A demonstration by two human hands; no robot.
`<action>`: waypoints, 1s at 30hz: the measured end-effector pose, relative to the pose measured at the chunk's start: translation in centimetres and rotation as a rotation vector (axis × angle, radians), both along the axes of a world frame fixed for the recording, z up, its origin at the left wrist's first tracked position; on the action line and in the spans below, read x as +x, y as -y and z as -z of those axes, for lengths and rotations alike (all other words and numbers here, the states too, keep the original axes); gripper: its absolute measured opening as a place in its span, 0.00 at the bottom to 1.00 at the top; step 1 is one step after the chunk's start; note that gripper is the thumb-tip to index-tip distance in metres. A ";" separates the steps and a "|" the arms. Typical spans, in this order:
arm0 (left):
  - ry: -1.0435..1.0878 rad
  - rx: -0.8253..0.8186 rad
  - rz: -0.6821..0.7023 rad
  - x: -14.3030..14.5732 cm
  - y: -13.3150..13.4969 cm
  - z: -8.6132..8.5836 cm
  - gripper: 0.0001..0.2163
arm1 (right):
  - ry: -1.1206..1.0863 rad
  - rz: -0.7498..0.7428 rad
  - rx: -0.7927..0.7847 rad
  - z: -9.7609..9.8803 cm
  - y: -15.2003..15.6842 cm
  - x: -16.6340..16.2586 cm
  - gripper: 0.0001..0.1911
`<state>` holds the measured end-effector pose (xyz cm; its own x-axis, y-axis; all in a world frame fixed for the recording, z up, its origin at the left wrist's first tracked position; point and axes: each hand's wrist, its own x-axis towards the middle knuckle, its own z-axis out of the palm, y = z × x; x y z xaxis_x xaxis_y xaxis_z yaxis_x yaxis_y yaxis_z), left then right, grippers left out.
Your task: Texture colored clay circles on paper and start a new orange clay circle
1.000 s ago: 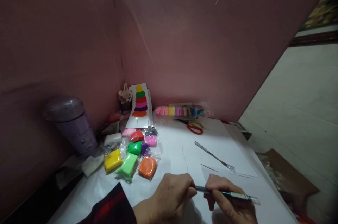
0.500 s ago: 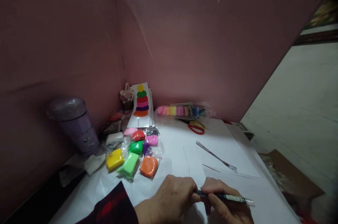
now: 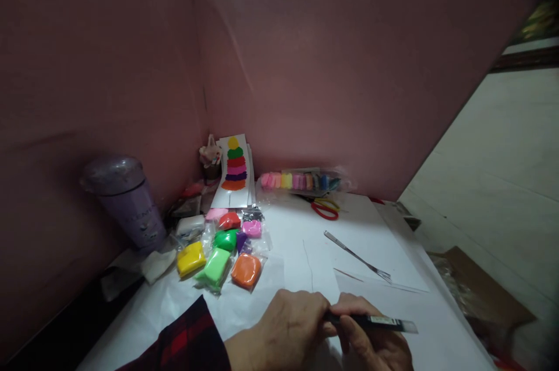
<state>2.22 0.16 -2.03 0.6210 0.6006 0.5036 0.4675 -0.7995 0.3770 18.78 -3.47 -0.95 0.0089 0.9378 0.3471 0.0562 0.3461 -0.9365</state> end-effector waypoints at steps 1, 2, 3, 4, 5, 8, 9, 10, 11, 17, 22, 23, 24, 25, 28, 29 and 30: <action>0.041 0.041 -0.008 0.1 0.0 -0.1 0.19 | 0.016 0.014 0.020 0.1 -0.1 0.1 0.14; 0.095 0.075 -0.008 0.1 -0.1 -0.3 0.18 | 0.031 0.030 0.034 0.2 -0.2 0.1 0.15; 0.157 0.105 -0.011 0.1 -0.1 -0.5 0.18 | 0.045 0.049 0.036 0.3 -0.4 0.2 0.16; 0.217 0.119 -0.042 0.0 -0.3 -0.7 0.16 | 0.059 0.070 0.027 0.3 -0.5 0.2 0.16; 0.273 0.123 -0.091 -0.2 -0.5 -1.0 0.15 | 0.069 0.091 0.009 0.4 -0.7 0.3 0.16; 0.380 0.101 -0.283 -1.1 -1.7 -1.9 0.09 | 0.055 0.135 -0.059 0.5 -1.0 0.2 0.15; 0.364 0.094 -0.340 -1.7 -2.3 -2.3 0.09 | 0.040 0.142 -0.078 0.4 -1.1 0.2 0.15; 0.288 0.063 -0.414 -2.3 -3.0 -2.9 0.09 | 0.029 0.146 -0.091 0.3 -1.1 0.1 0.15; 0.157 0.011 -0.499 -3.1 -3.6 -3.6 0.09 | 0.025 0.149 -0.099 0.3 -1.1 0.1 0.15; -0.308 -0.279 -0.725 -7.9 -5.6 -7.4 0.07 | 0.100 0.123 -0.062 -0.4 -0.9 -0.1 0.16; -0.406 -0.349 -0.746 -9.1 -5.3 -7.3 0.06 | 0.136 0.135 -0.041 -0.5 -1.0 0.1 0.15; -0.417 -0.358 -0.744 -9.0 -5.2 -7.1 0.06 | 0.141 0.137 -0.034 -0.4 -1.1 0.1 0.15; -0.427 -0.365 -0.744 -9.0 -5.2 -7.0 0.06 | 0.143 0.136 -0.027 -0.4 -1.1 0.1 0.15; -0.434 -0.371 -0.746 -8.9 -5.2 -6.9 0.06 | 0.142 0.135 -0.024 -0.4 -1.1 0.1 0.15; -0.453 -0.380 -0.763 -8.9 -5.3 -6.9 0.08 | 0.132 0.133 -0.029 -0.4 -1.1 0.0 0.15; -0.459 -0.380 -0.771 -9.0 -5.3 -7.0 0.08 | 0.135 0.131 -0.031 -0.4 -1.1 0.0 0.15; -0.464 -0.376 -0.778 -9.0 -5.3 -7.0 0.08 | 0.141 0.129 -0.034 -0.5 -1.0 0.0 0.15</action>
